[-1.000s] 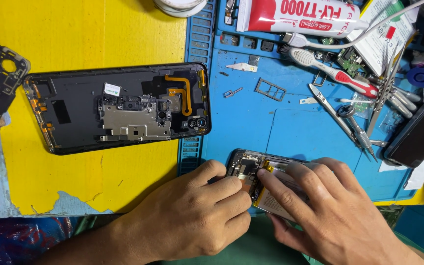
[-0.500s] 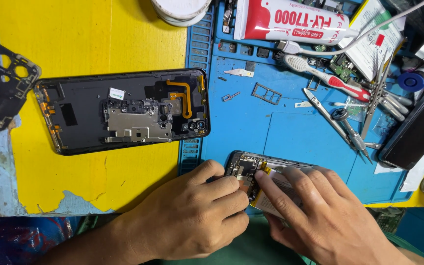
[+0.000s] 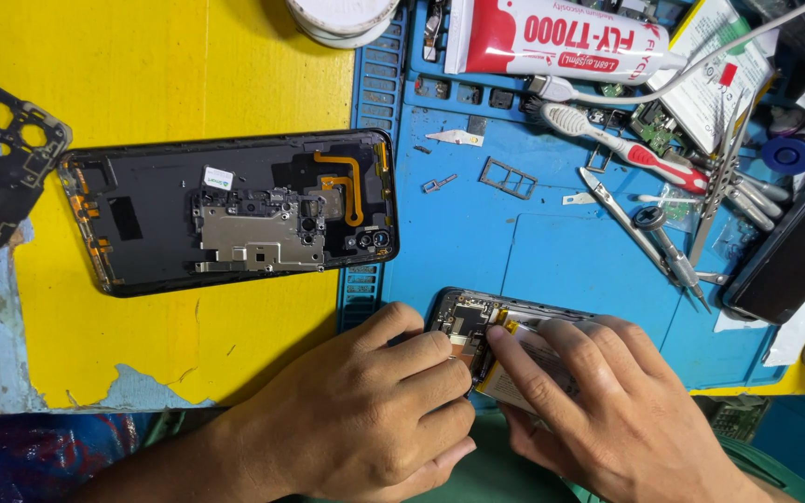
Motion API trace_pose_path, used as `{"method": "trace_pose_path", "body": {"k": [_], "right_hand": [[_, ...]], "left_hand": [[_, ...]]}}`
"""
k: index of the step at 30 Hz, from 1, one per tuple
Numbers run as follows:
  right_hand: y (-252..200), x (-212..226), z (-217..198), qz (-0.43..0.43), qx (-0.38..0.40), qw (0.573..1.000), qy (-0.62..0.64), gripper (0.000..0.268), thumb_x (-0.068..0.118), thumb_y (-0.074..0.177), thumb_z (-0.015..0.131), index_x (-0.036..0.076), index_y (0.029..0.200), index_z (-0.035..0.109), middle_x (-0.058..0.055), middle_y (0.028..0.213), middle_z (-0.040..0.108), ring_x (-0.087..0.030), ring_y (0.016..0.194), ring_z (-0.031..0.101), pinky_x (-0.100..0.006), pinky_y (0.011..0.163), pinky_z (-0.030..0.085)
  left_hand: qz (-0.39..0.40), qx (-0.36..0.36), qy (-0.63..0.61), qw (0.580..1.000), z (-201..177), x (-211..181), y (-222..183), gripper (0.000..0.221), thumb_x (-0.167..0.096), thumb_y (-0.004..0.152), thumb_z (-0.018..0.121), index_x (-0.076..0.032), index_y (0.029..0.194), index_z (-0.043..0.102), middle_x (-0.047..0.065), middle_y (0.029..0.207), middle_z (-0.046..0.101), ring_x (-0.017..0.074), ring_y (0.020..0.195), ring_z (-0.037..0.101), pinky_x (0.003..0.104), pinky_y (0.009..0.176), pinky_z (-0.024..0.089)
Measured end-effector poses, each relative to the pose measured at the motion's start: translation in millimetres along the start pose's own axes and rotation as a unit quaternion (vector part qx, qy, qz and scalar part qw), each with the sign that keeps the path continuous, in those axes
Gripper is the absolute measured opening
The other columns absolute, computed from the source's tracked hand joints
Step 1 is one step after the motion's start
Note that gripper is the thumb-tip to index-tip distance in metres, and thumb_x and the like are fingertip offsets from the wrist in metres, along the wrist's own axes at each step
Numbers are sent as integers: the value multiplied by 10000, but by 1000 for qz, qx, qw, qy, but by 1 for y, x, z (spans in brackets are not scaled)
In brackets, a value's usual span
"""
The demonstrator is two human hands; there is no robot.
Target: The person replaces a battery in a disassembled smartphone using their hands and a screwdriver, then attaches the internal components and housing before plugging in a charging cable.
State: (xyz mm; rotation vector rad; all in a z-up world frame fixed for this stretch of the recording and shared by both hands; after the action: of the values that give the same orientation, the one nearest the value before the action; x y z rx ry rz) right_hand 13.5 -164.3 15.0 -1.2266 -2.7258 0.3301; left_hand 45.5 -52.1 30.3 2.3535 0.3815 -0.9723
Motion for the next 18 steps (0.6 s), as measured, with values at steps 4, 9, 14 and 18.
{"method": "trace_pose_path", "body": {"k": [4,9,14,18], "right_hand": [[3,2,-2,-13,15,1000,-24,698,557,909,617,146,1466,525,-113,1179,572,-312,972,622,-436,827,515],[6,7,-5,-37,24,998,-54,738,565,914,618,114,1486,492,-162,1173,570,-320,891,619,-438,783,509],[6,8,-5,-37,24,997,-60,696,532,918,605,121,1469,502,-155,1154,563,-315,898,630,-441,805,519],[7,11,-8,-45,15,997,-62,664,516,948,582,90,1452,504,-179,1163,561,-321,860,614,-441,805,516]], "left_hand": [[-8,9,-22,1000,2,2,-1,252,-229,962,788,-63,864,627,89,854,546,284,853,528,438,797,404],[-4,12,-16,1000,2,1,0,263,-248,956,777,-71,843,617,83,842,540,283,826,505,440,798,398],[1,4,-16,1000,2,0,-1,278,-248,964,772,-69,828,609,85,829,528,288,813,502,444,786,395],[6,-2,-18,1000,1,-1,0,306,-235,966,766,-73,794,572,86,810,494,284,779,476,435,748,375]]}}
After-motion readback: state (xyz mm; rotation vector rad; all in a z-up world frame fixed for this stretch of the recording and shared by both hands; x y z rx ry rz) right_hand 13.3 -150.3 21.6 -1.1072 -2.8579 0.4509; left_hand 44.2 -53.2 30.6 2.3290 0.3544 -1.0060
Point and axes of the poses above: each hand's wrist, its own y-axis towards the middle knuckle, its own z-axis out of the palm, x = y × z, the point moved 10 cm from there along y, towards the middle knuckle
